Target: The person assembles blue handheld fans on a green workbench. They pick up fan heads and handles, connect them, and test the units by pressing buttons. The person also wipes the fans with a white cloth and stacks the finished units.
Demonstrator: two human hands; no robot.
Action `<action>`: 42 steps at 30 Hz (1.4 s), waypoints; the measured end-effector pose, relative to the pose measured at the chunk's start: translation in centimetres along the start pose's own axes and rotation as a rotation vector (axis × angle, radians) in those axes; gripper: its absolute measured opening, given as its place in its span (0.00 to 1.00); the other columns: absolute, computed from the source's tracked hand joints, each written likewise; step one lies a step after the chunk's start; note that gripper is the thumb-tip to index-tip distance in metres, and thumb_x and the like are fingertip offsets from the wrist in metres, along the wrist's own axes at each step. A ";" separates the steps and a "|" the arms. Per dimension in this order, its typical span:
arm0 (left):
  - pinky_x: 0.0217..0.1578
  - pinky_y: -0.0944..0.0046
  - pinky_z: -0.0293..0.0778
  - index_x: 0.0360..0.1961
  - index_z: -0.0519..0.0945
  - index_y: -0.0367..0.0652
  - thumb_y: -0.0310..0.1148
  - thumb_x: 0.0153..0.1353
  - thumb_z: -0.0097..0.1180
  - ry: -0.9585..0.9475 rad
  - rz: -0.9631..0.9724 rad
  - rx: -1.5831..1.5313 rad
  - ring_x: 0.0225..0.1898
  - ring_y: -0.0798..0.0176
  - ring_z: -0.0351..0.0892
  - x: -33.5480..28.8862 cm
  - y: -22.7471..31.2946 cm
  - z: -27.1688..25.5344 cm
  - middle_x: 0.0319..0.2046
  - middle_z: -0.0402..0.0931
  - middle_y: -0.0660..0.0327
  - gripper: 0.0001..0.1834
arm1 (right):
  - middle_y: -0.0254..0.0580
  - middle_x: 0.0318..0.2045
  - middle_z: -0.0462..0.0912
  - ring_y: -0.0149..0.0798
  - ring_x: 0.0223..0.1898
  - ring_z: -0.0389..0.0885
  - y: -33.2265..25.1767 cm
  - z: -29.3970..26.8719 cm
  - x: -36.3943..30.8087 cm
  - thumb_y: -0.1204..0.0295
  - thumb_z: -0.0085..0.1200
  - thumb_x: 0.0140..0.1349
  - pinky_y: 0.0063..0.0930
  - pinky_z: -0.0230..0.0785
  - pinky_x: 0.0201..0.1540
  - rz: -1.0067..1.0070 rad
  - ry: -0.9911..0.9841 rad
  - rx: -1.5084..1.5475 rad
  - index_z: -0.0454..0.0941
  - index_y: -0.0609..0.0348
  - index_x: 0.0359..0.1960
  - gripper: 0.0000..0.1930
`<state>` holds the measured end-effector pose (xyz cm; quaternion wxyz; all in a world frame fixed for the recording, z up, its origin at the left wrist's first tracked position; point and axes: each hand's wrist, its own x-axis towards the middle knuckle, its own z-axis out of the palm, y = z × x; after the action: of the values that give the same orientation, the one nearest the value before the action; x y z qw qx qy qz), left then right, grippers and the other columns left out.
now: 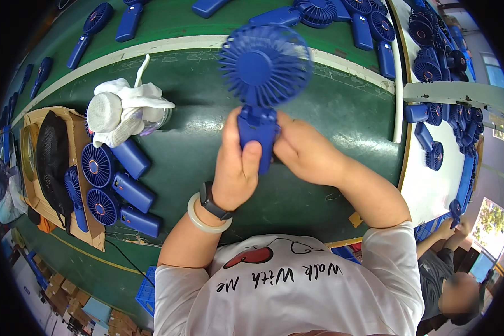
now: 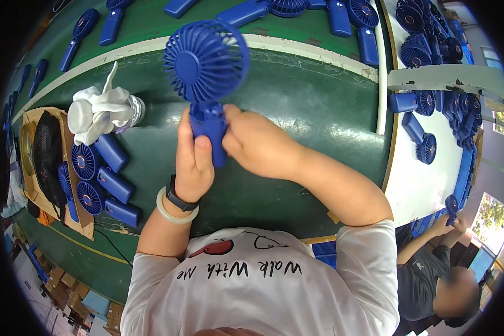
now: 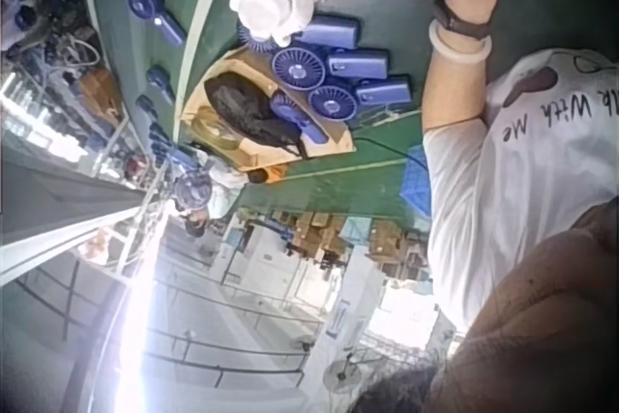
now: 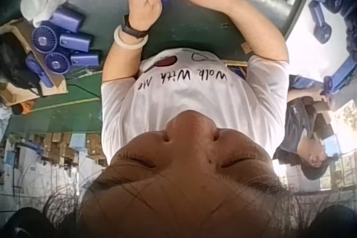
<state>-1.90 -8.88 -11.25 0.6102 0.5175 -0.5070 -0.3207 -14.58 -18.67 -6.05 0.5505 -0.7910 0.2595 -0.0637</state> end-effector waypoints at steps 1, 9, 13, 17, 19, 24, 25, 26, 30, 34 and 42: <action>0.37 0.67 0.70 0.61 0.54 0.33 0.42 0.68 0.38 -0.010 -0.028 -0.041 0.35 0.66 0.72 -0.1 -0.1 0.0 0.43 0.70 0.56 0.28 | 0.56 0.22 0.75 0.54 0.25 0.75 -0.1 0.1 0.1 0.73 0.41 0.60 0.41 0.67 0.31 -0.003 0.039 0.049 0.65 0.71 0.37 0.10; 0.27 0.73 0.70 0.60 0.56 0.37 0.49 0.69 0.31 -0.056 -0.331 -0.487 0.28 0.70 0.73 -0.4 0.4 0.3 0.37 0.71 0.57 0.28 | 0.35 0.20 0.74 0.23 0.18 0.70 0.6 0.7 -0.8 0.72 0.36 0.66 0.18 0.64 0.21 0.187 0.143 0.612 0.70 0.66 0.39 0.11; 0.28 0.72 0.72 0.60 0.56 0.40 0.48 0.69 0.31 -0.055 -0.414 -0.610 0.30 0.70 0.74 -0.6 0.1 0.0 0.38 0.71 0.58 0.27 | 0.34 0.20 0.73 0.23 0.20 0.70 -0.4 0.9 -0.8 0.72 0.40 0.65 0.18 0.65 0.23 0.215 0.193 0.629 0.71 0.67 0.45 0.12; 0.33 0.71 0.73 0.61 0.55 0.41 0.47 0.69 0.35 -0.026 -0.385 -0.613 0.36 0.70 0.73 -0.3 0.5 0.0 0.44 0.70 0.59 0.27 | 0.31 0.20 0.73 0.22 0.21 0.68 -0.9 1.6 -0.9 0.73 0.45 0.62 0.19 0.64 0.25 0.151 0.204 0.348 0.70 0.66 0.51 0.16; 0.37 0.70 0.71 0.61 0.55 0.39 0.46 0.69 0.35 0.004 -0.339 -0.546 0.38 0.70 0.72 -0.3 0.4 0.2 0.44 0.69 0.58 0.27 | 0.28 0.20 0.72 0.21 0.21 0.66 -0.7 2.2 -0.6 0.74 0.46 0.60 0.18 0.62 0.24 0.091 0.226 0.358 0.70 0.66 0.51 0.17; 0.44 0.69 0.69 0.62 0.55 0.37 0.44 0.70 0.31 0.034 -0.180 -0.407 0.43 0.69 0.70 -0.6 -0.9 0.3 0.46 0.67 0.59 0.26 | 0.24 0.20 0.69 0.17 0.22 0.62 -0.7 2.7 -0.2 0.77 0.45 0.57 0.16 0.57 0.24 0.136 0.196 0.621 0.70 0.64 0.53 0.20; 0.44 0.69 0.68 0.62 0.55 0.37 0.44 0.70 0.31 0.041 -0.146 -0.352 0.43 0.69 0.69 -0.6 -0.9 0.3 0.46 0.67 0.59 0.26 | 0.23 0.21 0.68 0.17 0.22 0.61 -1.1 2.5 -0.3 0.78 0.45 0.56 0.15 0.56 0.24 0.163 0.182 0.665 0.70 0.63 0.54 0.21; 0.44 0.69 0.68 0.62 0.55 0.37 0.44 0.70 0.31 0.047 -0.113 -0.297 0.42 0.69 0.69 -0.6 -0.9 0.2 0.46 0.67 0.59 0.26 | 0.23 0.21 0.68 0.16 0.22 0.60 -1.4 2.4 -0.3 0.78 0.45 0.56 0.14 0.55 0.23 0.190 0.168 0.710 0.70 0.63 0.54 0.21; 0.45 0.68 0.66 0.61 0.55 0.36 0.44 0.70 0.31 0.064 -0.073 -0.222 0.42 0.69 0.68 -0.5 -0.1 0.2 0.45 0.67 0.60 0.26 | 0.22 0.17 0.67 0.16 0.18 0.60 -2.0 2.1 -0.4 0.78 0.45 0.55 0.13 0.53 0.20 0.223 0.134 0.798 0.70 0.61 0.55 0.23; 0.44 0.68 0.66 0.60 0.57 0.36 0.45 0.70 0.31 0.092 -0.105 -0.256 0.41 0.70 0.68 -1.0 -0.8 0.2 0.44 0.67 0.60 0.25 | 0.22 0.14 0.66 0.17 0.14 0.60 -2.0 2.2 -0.4 0.78 0.44 0.55 0.13 0.53 0.17 0.251 0.136 0.804 0.70 0.60 0.56 0.23; 0.29 0.70 0.70 0.60 0.56 0.40 0.48 0.68 0.35 0.048 -0.264 -0.513 0.29 0.68 0.71 -0.2 0.0 -0.4 0.36 0.69 0.61 0.27 | 0.26 0.17 0.69 0.19 0.15 0.63 -1.0 1.0 0.4 0.77 0.44 0.58 0.15 0.57 0.18 0.170 0.190 0.753 0.74 0.60 0.48 0.16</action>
<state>-1.59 -8.57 -11.28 0.6859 0.4152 -0.3228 -0.5029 -13.54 -17.75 -5.61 0.7790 -0.4999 0.3322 -0.1815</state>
